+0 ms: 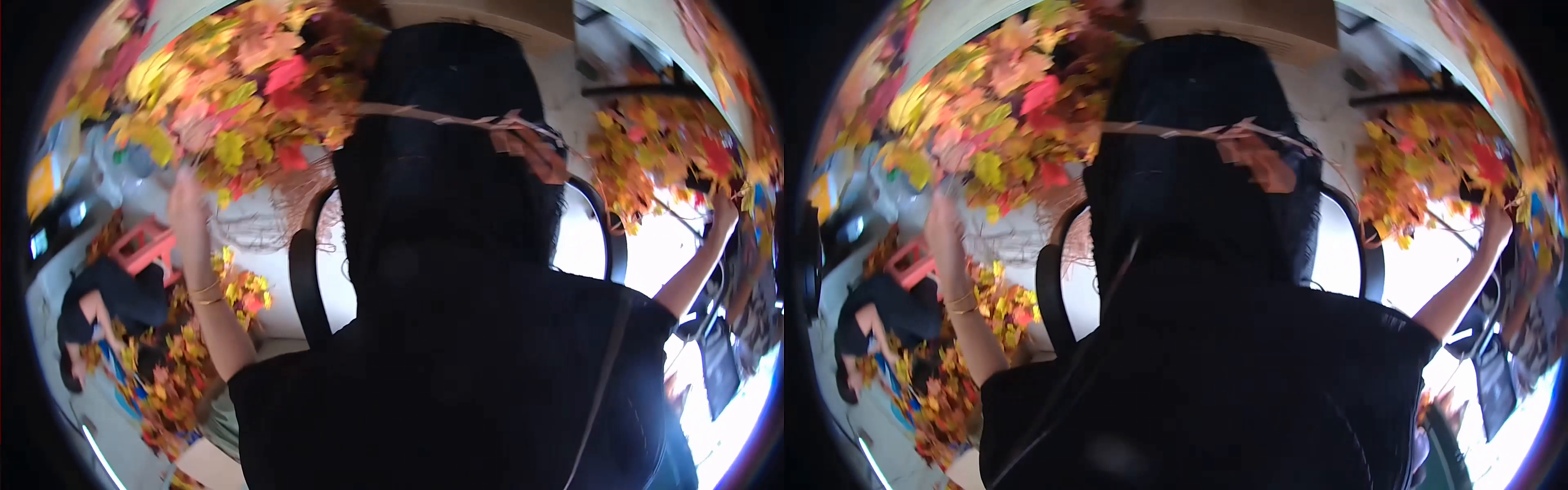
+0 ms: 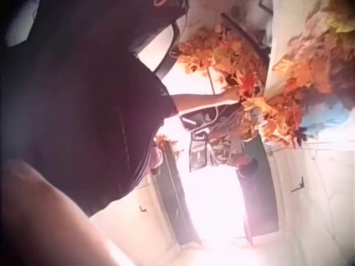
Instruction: Manually attaching individual artificial maple leaves to a plastic vine stem to assemble decorative garlands.
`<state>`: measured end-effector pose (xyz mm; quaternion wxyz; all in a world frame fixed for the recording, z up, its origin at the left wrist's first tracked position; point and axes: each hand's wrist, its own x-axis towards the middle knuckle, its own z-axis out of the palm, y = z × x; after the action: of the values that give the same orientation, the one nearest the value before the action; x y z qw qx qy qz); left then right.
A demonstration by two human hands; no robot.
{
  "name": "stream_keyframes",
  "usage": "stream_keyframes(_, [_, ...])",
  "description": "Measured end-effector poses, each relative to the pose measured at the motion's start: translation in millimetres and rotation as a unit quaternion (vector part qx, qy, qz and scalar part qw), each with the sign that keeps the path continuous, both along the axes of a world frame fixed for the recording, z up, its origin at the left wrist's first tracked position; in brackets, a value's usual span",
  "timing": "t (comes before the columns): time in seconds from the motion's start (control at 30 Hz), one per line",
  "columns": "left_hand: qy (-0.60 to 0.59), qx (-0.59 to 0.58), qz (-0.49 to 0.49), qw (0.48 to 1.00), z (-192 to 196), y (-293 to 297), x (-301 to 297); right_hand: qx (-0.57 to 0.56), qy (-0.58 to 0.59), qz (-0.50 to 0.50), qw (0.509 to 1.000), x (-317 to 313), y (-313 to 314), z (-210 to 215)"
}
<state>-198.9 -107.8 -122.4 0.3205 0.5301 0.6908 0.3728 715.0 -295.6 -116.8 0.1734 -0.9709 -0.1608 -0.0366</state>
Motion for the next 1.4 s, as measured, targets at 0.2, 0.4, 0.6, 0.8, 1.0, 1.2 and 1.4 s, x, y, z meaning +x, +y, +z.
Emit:
stream_keyframes(0.2, [-0.135, -0.121, -0.240, 0.954, 75.8, -3.1, 149.8, 0.074, -0.308, 0.406, 0.857, -280.1, 129.5, 66.9])
stream_keyframes(0.4, [-0.140, -0.092, -0.239, 0.956, 81.2, -1.6, 150.6, 0.330, 0.042, 0.538, 0.775, -374.6, 180.1, 73.2])
stream_keyframes(0.6, [-0.200, -0.064, -0.139, 0.968, 66.7, -4.5, 111.9, 0.650, 0.114, 0.349, 0.666, -330.3, 183.9, 24.5])
stream_keyframes(0.8, [-0.232, -0.040, -0.089, 0.968, 60.7, -6.5, 92.7, 0.452, 0.211, 0.250, 0.830, -330.7, 129.5, -51.6])
stream_keyframes(1.0, [-0.227, -0.055, -0.073, 0.970, 63.6, -2.8, 84.9, 0.132, 0.137, 0.617, 0.764, -340.2, 133.4, -53.5])
stream_keyframes(1.2, [-0.225, -0.031, -0.043, 0.973, 62.5, 2.7, 88.2, 0.021, 0.000, 0.799, 0.601, -371.9, 133.5, -37.7])
stream_keyframes(1.4, [-0.047, 0.084, 0.093, 0.991, 65.5, 4.8, 87.3, 0.077, -0.135, 0.633, 0.759, -336.0, 124.5, -57.5])
